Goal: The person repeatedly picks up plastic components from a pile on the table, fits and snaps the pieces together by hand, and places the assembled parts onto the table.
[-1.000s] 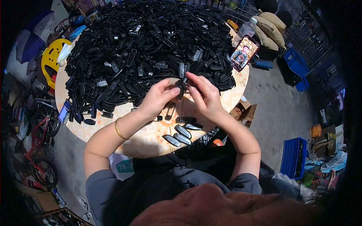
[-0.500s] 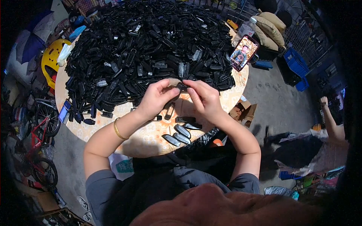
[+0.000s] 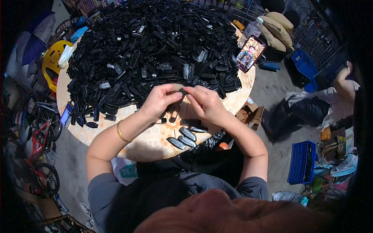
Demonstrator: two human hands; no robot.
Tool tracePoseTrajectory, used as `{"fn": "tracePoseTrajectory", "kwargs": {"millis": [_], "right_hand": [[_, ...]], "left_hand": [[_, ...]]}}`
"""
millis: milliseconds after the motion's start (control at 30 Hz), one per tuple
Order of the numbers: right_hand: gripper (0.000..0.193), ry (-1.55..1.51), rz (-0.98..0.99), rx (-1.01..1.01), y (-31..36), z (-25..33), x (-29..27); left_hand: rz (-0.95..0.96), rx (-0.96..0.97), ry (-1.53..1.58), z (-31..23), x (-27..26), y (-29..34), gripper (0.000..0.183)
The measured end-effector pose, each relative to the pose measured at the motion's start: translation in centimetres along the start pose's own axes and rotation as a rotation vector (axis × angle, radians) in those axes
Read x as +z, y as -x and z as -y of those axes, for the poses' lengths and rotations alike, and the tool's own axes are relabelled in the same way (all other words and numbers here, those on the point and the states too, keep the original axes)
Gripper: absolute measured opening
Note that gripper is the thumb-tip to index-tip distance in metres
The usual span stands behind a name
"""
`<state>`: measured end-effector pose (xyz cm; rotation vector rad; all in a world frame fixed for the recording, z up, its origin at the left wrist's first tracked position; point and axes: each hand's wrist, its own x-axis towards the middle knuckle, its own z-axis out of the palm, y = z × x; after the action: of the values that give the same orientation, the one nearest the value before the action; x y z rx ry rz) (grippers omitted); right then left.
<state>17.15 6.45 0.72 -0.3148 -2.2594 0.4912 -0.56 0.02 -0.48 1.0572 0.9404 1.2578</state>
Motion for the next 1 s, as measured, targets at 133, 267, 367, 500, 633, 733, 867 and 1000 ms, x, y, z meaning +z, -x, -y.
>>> {"fn": "tracePoseTrajectory", "kwargs": {"millis": [133,267,367,500,633,733,867,1000], "right_hand": [[0.024,-0.009,-0.063,0.077,0.6,-0.1,1.1],[0.034,-0.024,-0.103,0.041,0.7,0.1,1.1],[0.038,-0.279,-0.087,0.205,1.1,0.0,0.8],[0.036,-1.027,0.006,0.633,0.9,0.2,-0.1],[0.022,-1.395,0.333,0.819,1.1,-0.2,-0.9],[0.015,-1.271,0.356,0.654,1.6,-0.4,-0.6],[0.018,-1.042,0.344,0.646,1.5,0.4,-1.7],[0.028,-0.274,0.397,0.414,1.2,-0.4,-2.9]], "left_hand": [[-0.049,-0.040,0.135,0.4,0.8,0.1,0.023],[-0.094,-0.003,0.201,0.0,0.9,0.0,0.024],[-0.076,0.037,0.208,-0.4,1.0,-0.2,0.024],[-0.008,0.104,0.233,-0.6,0.7,0.2,0.024],[0.140,0.034,0.056,-1.1,0.5,0.3,0.025],[0.256,-0.022,0.015,-1.5,0.4,0.6,0.024],[0.400,0.180,-0.101,-2.0,-0.6,-0.5,0.035],[0.151,0.253,-0.398,-2.7,-2.0,-2.2,0.031]]}}
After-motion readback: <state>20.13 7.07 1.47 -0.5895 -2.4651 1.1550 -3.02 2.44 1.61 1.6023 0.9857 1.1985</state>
